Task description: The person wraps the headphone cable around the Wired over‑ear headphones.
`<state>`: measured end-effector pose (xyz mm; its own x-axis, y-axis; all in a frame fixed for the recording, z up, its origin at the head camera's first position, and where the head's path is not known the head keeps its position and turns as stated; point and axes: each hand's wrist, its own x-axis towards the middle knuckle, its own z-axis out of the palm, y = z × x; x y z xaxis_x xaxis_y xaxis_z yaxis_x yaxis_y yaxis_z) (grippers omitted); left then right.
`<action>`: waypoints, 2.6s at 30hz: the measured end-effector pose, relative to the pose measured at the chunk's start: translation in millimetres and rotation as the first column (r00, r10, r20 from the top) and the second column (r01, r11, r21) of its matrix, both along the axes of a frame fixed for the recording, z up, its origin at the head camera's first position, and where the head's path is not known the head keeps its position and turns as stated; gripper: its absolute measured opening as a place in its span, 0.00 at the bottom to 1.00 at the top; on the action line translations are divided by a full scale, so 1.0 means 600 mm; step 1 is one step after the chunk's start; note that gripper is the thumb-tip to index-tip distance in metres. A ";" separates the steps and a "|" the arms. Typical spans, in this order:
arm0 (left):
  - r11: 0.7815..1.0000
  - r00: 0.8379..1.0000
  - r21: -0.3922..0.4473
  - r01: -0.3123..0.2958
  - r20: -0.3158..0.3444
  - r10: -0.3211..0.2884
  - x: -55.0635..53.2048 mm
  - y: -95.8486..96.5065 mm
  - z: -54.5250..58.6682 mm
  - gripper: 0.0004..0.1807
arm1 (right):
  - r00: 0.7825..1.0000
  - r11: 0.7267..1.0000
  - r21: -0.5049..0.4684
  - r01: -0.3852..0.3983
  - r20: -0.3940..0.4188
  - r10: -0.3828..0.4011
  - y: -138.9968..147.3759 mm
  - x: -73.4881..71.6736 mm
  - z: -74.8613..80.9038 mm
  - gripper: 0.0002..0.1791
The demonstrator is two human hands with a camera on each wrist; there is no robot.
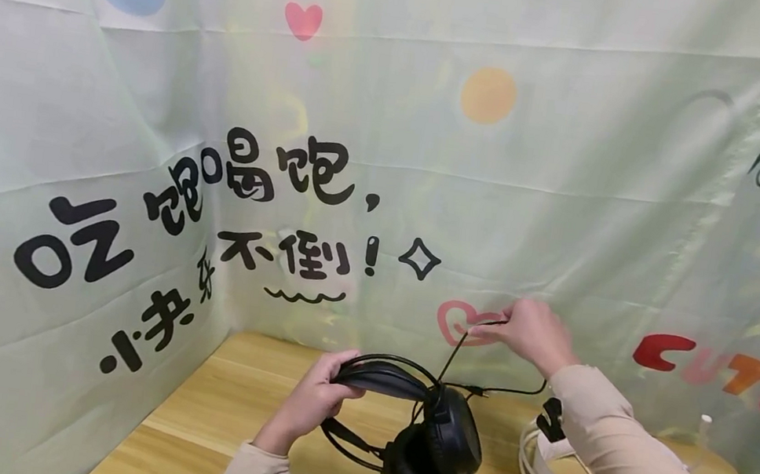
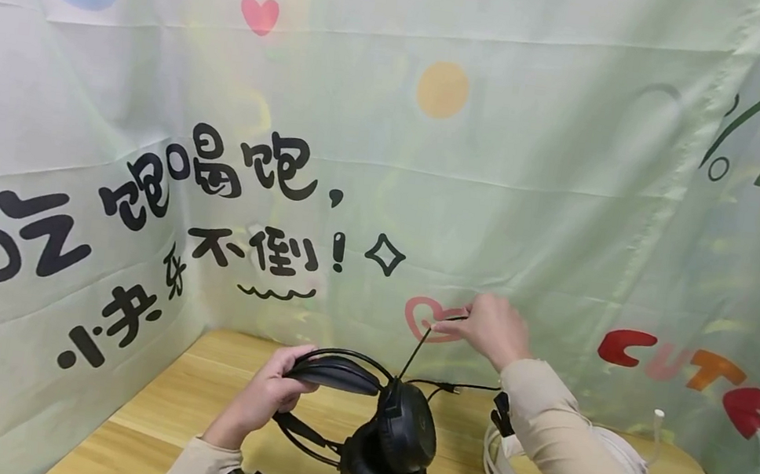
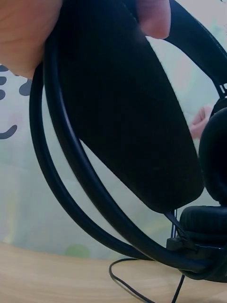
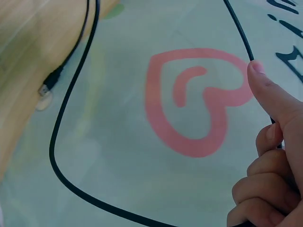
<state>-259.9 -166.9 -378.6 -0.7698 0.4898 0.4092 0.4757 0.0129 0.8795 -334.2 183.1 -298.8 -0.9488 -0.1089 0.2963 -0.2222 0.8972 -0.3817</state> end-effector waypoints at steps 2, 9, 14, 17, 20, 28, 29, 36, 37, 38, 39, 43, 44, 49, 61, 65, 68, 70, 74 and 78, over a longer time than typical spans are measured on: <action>0.997 0.998 -0.045 -0.056 -0.036 0.054 0.002 0.004 0.002 0.04 | 1.000 1.000 0.006 -0.003 0.000 0.003 -0.005 0.004 0.010 0.35; 0.945 0.947 -0.164 -0.281 -0.206 0.246 0.003 0.014 0.002 0.07 | 1.000 1.000 0.019 -0.021 0.007 0.021 -0.031 0.019 0.041 0.38; 0.861 0.862 -0.204 -0.465 -0.324 0.389 -0.002 0.021 0.003 0.11 | 0.997 0.996 0.058 -0.070 -0.033 0.072 -0.052 0.031 0.059 0.36; 0.805 0.801 -0.216 -0.553 -0.406 0.441 -0.007 0.027 0.007 0.11 | 0.995 0.993 0.075 -0.086 -0.041 0.089 -0.060 0.040 0.068 0.35; 0.765 0.757 -0.212 -0.608 -0.444 0.479 -0.012 0.032 0.010 0.09 | 0.995 0.993 0.079 -0.092 -0.036 0.095 -0.066 0.050 0.076 0.33; 0.656 0.651 -0.193 -0.730 -0.488 0.581 -0.025 0.035 0.018 0.08 | 0.992 0.990 0.086 -0.112 -0.051 0.116 -0.078 0.069 0.089 0.32; 0.641 0.638 -0.190 -0.743 -0.489 0.594 -0.027 0.035 0.019 0.08 | 0.991 0.989 0.087 -0.116 -0.054 0.120 -0.080 0.071 0.090 0.32; 0.572 0.580 -0.174 -0.802 -0.457 0.674 -0.039 0.025 0.033 0.05 | 0.985 0.985 0.086 -0.153 -0.064 0.158 -0.090 0.090 0.100 0.30; 0.566 0.577 -0.175 -0.806 -0.449 0.682 -0.041 0.022 0.034 0.04 | 0.985 0.985 0.075 -0.158 -0.063 0.163 -0.090 0.092 0.102 0.30; 0.560 0.574 -0.178 -0.809 -0.443 0.689 -0.042 0.019 0.036 0.04 | 0.984 0.984 0.065 -0.163 -0.068 0.168 -0.089 0.095 0.105 0.31; 0.548 0.565 -0.180 -0.817 -0.443 0.696 -0.044 0.016 0.037 0.04 | 0.983 0.985 0.052 -0.164 -0.073 0.168 -0.088 0.097 0.108 0.31; 0.487 0.512 -0.180 -0.855 -0.446 0.734 -0.054 0.002 0.037 0.01 | 0.983 0.986 0.016 -0.164 -0.084 0.165 -0.081 0.105 0.119 0.33; 0.475 0.500 -0.176 -0.862 -0.444 0.744 -0.056 -0.001 0.037 0.01 | 0.983 0.987 0.016 -0.163 -0.085 0.163 -0.079 0.105 0.121 0.33; 0.473 0.484 -0.135 -0.870 -0.408 0.774 -0.067 -0.004 0.043 0.03 | 0.983 0.986 0.018 -0.165 -0.084 0.166 -0.069 0.111 0.125 0.31; 0.380 0.408 -0.150 -0.913 -0.344 0.846 -0.089 -0.037 0.045 0.05 | 0.970 0.978 -0.010 -0.210 -0.127 0.207 -0.053 0.138 0.151 0.28; 0.377 0.403 -0.143 -0.915 -0.322 0.857 -0.094 -0.047 0.043 0.06 | 0.969 0.978 -0.011 -0.209 -0.134 0.206 -0.053 0.142 0.153 0.27; 0.367 0.391 -0.135 -0.920 -0.306 0.868 -0.097 -0.050 0.042 0.07 | 0.967 0.976 -0.006 -0.219 -0.137 0.216 -0.056 0.146 0.153 0.24; 0.359 0.384 -0.136 -0.923 -0.296 0.875 -0.100 -0.050 0.042 0.07 | 0.965 0.974 -0.007 -0.227 -0.137 0.224 -0.060 0.150 0.153 0.22; 0.352 0.377 -0.137 -0.926 -0.272 0.885 -0.105 -0.051 0.042 0.07 | 0.960 0.969 -0.009 -0.247 -0.138 0.243 -0.067 0.157 0.151 0.20; 0.355 0.378 -0.137 -0.925 -0.245 0.893 -0.113 -0.055 0.040 0.07 | 0.956 0.964 -0.024 -0.266 -0.133 0.261 -0.074 0.165 0.151 0.22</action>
